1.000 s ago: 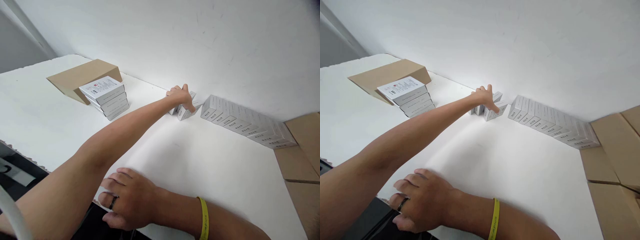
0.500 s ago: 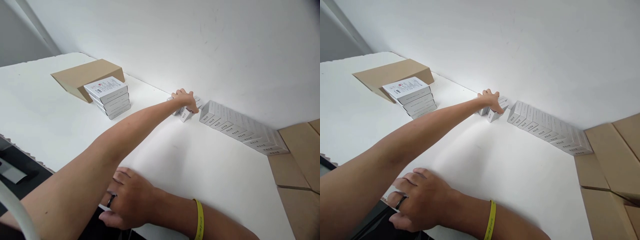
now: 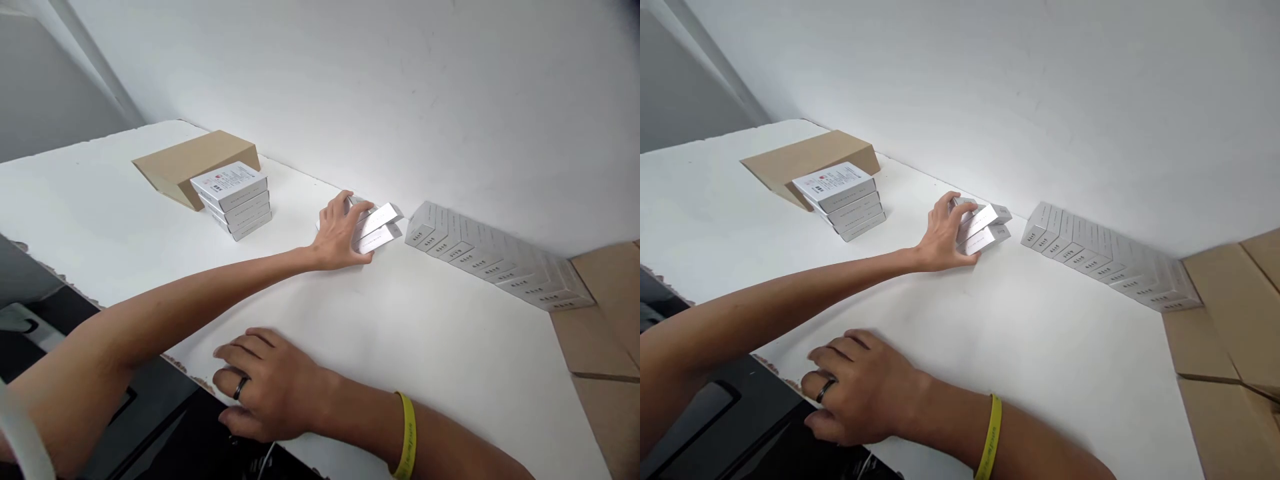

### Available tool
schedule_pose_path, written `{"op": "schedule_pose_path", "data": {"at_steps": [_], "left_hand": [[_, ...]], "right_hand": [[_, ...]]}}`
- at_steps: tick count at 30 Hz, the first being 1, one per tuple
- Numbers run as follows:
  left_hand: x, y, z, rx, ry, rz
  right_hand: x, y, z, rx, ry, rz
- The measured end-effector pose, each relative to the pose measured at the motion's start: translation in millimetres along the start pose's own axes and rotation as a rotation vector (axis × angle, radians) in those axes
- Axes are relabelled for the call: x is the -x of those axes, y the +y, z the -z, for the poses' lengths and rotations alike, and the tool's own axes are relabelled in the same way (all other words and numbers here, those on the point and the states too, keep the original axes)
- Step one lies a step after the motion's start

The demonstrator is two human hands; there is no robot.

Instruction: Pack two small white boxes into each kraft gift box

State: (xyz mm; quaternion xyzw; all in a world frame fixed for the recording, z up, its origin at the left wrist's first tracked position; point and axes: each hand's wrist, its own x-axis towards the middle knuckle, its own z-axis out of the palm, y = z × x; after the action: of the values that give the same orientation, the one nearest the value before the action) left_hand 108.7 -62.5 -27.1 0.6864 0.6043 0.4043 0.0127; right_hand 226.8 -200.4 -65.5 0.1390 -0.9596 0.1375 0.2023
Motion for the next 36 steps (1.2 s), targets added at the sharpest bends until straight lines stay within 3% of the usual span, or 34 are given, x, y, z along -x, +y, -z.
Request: {"op": "schedule_pose_path", "data": {"at_steps": [7,10,13,15,19,26,32,36], "left_hand": [[35,-47,1.3,0.161,0.174,-0.113],[41,-49,2.7,0.166,0.174,-0.124],[42,-38,10.0,0.156,0.172,-0.069],[39,-27,19.7,0.114,0.114,0.016],[20,-2,44.5,-0.02,-0.152,0.247],[-27,22,73.4,-0.205,-0.466,0.345],[-65,40,70.3,-0.306,-0.64,0.489],[-81,45,61.6,-0.252,-0.593,0.554]], "right_hand": [[0,1,-3,0.0,0.036,0.018],[0,0,-3,0.002,0.04,0.013],[0,0,-3,-0.001,0.032,0.012],[-1,0,-2,-0.003,0.013,0.009],[-1,-1,0,0.0,-0.027,0.0],[1,0,-2,0.02,0.015,0.011],[1,0,-4,0.032,0.073,0.027],[1,0,-3,0.033,0.059,0.032]]}}
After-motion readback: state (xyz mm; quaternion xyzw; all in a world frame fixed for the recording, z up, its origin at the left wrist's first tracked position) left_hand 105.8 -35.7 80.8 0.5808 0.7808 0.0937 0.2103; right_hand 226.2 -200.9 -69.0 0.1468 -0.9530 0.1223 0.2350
